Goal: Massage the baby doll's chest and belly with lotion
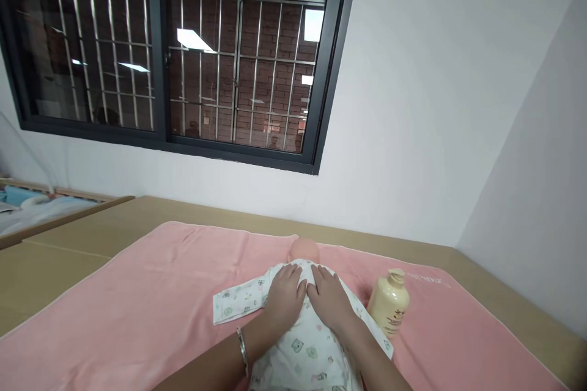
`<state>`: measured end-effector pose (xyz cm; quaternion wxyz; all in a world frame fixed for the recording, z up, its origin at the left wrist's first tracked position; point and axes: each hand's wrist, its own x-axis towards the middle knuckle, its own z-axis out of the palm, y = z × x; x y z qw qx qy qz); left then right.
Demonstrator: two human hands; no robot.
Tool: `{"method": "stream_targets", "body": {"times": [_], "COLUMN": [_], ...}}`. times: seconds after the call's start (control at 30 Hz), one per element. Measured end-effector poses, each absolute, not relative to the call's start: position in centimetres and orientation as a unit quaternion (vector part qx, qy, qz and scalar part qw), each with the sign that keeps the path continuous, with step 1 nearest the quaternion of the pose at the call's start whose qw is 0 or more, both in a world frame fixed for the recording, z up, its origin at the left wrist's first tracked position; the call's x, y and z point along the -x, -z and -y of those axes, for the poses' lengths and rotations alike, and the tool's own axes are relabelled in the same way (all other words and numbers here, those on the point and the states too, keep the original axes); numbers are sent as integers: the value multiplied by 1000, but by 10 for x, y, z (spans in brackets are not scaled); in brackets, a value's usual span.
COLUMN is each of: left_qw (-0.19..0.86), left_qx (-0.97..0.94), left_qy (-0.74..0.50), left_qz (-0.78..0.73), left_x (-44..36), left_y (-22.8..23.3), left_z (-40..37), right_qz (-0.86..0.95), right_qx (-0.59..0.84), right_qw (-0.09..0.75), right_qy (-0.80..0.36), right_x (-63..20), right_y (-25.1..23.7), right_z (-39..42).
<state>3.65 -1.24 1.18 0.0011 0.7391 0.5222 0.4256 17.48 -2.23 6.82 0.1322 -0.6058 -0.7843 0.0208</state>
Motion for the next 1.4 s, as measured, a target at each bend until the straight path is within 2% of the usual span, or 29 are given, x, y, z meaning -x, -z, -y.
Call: {"method": "stream_targets", "body": {"times": [0.17, 0.33, 0.47, 0.7, 1.0, 1.2, 1.4], "left_qw": [-8, 19, 33, -23, 21, 32, 28], "left_qx": [-723, -696, -717, -703, -739, -751, -742], "left_qy": [-457, -431, -433, -474, -406, -380, -437], "left_qz": [-518, -573, -545, -529, -538, -539, -507], "left_x": [-37, -35, -34, -35, -35, -31, -32], "left_y": [-5, -6, -7, 0, -9, -8, -7], "left_z": [19, 13, 6, 13, 5, 0, 4], "right_qz": [774, 781, 796, 780, 777, 781, 786], "right_qx": [623, 612, 587, 608, 608, 602, 598], "right_qw": [81, 117, 145, 102, 162, 165, 156], "right_qy": [77, 39, 15, 105, -24, -4, 23], "right_x": [-158, -169, -179, -159, -179, -176, -175], "right_y": [-62, -62, -65, -67, -70, -60, -64], "right_z": [38, 26, 17, 42, 16, 17, 20]}}
